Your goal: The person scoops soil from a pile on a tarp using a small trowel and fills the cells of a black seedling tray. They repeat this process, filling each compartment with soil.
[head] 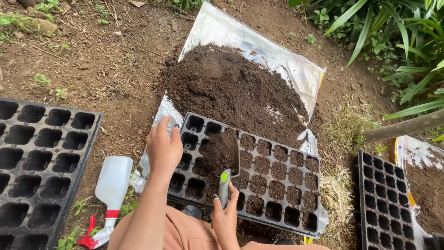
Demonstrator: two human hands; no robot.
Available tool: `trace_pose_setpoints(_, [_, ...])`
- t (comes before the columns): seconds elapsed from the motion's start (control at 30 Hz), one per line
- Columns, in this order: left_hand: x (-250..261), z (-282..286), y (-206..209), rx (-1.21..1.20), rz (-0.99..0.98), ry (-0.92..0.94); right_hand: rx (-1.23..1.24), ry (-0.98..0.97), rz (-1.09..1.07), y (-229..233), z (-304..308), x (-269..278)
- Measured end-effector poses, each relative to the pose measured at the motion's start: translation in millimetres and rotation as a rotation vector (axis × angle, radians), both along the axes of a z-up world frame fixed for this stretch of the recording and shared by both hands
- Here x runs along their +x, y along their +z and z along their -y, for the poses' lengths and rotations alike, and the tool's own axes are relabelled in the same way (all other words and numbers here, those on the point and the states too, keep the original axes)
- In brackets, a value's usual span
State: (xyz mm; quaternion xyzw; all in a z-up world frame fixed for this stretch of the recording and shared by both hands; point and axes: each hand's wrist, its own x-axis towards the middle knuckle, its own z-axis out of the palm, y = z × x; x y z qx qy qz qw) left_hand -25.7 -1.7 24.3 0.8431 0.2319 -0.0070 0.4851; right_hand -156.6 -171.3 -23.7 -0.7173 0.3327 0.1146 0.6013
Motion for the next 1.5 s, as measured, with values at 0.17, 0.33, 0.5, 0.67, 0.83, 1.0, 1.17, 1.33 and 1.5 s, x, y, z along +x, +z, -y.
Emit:
trace_pose_setpoints(0.17, [0,-1,-3,0.002,0.013,0.007,-0.087,0.108,-0.023,7,-4,21])
trace_pose_setpoints(0.33, [2,-1,-1,-0.001,0.002,0.011,-0.166,0.171,-0.040,-1,-2,40])
trace_pose_setpoints(0.5, [-1,-1,-1,-0.014,-0.011,0.004,-0.180,0.201,-0.050,17,-5,40])
trace_pose_setpoints(0.67, [2,0,0,-0.012,-0.005,-0.008,-0.237,0.230,-0.013,6,-5,29])
trace_pose_setpoints(0.83, [1,-2,1,-0.009,0.013,-0.004,-0.298,0.306,-0.019,-8,-2,4])
trace_pose_setpoints(1.0, [-2,0,1,-0.013,0.000,-0.001,-0.368,0.336,-0.107,-21,4,-24])
trace_pose_setpoints(1.17, [-1,-2,-10,0.018,0.010,0.003,-0.353,0.345,-0.118,-22,13,-36])
trace_pose_setpoints(1.33, [-4,-3,-6,0.012,-0.004,0.001,-0.448,0.375,-0.129,-41,27,-53])
trace_pose_setpoints(1.5, [-4,-1,0,0.001,-0.017,0.003,-0.519,0.459,-0.052,-59,39,-67])
